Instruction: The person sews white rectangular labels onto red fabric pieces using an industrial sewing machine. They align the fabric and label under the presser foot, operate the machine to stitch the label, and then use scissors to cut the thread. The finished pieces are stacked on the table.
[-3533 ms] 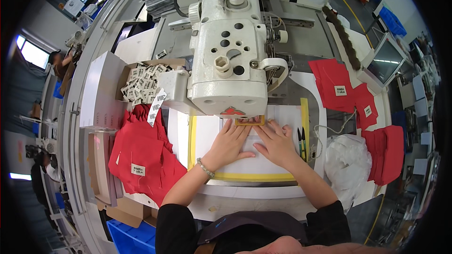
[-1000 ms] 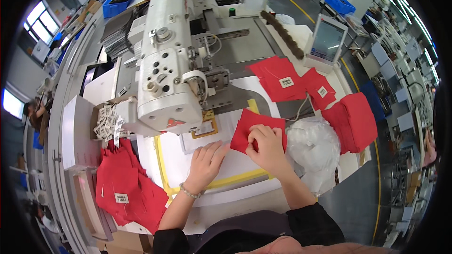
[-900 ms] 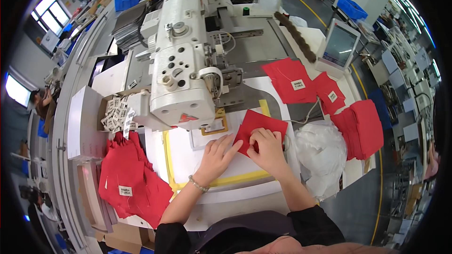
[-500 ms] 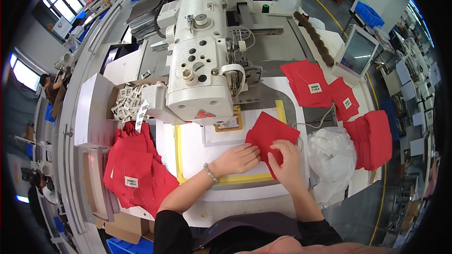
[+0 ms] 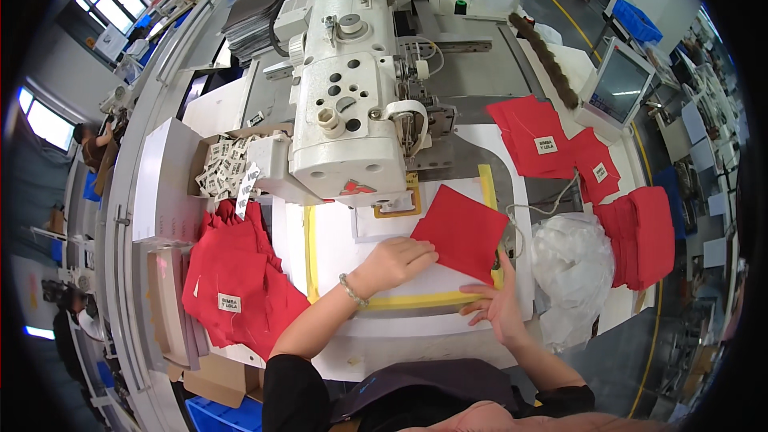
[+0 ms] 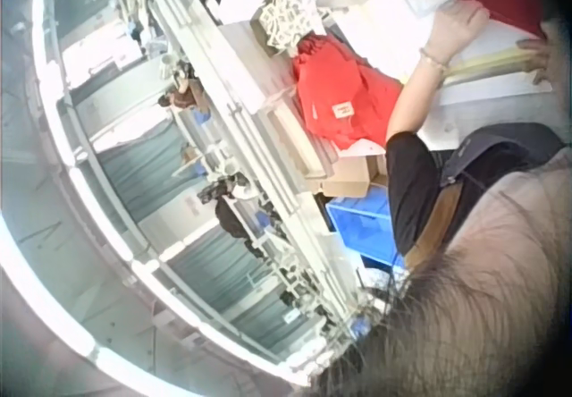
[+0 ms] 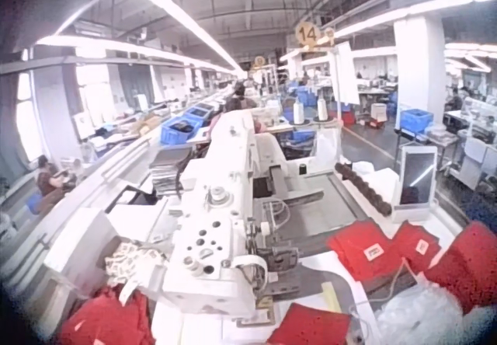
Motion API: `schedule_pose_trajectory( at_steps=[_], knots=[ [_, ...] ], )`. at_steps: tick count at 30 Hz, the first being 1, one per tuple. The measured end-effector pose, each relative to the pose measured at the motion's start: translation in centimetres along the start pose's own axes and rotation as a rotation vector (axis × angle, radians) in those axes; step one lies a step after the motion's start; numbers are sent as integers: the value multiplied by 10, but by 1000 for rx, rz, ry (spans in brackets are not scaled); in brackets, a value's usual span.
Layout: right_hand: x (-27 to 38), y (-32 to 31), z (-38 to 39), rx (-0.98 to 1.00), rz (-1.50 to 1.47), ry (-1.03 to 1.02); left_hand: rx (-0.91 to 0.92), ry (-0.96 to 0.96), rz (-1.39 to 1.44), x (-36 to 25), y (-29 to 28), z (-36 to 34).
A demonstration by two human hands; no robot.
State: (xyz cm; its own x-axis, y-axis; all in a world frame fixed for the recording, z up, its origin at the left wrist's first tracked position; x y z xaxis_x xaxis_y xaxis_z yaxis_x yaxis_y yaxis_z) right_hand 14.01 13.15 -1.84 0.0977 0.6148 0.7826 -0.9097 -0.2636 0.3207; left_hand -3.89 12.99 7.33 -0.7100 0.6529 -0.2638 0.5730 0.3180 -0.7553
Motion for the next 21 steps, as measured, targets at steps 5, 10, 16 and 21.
schedule_pose_trajectory(
  at_steps=[5,10,16,21],
  knots=[
    [24,4,-20,44,167,-169,177,166,-108,-23,11,20],
    [21,13,-23,134,276,-140,199,195,-234,-23,13,32],
    [22,10,-19,87,389,-249,148,216,-307,-15,12,33],
    [31,10,-29,65,414,-261,152,211,-342,0,16,30]
  ],
)
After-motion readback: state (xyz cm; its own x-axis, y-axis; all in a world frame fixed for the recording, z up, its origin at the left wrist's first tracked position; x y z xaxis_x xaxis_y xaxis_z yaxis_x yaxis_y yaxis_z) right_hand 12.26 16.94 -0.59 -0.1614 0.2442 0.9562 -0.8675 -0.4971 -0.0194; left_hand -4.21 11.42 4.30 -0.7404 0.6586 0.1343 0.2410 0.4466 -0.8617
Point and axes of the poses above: each hand's wrist, its own z-axis away from the middle knuckle, its own y-axis out of the palm, x = y × z, the point moved 10 cm from there along -z, towards the middle knuckle, and after that the axes turned 4 degrees about -x, right-handed, at the moved point
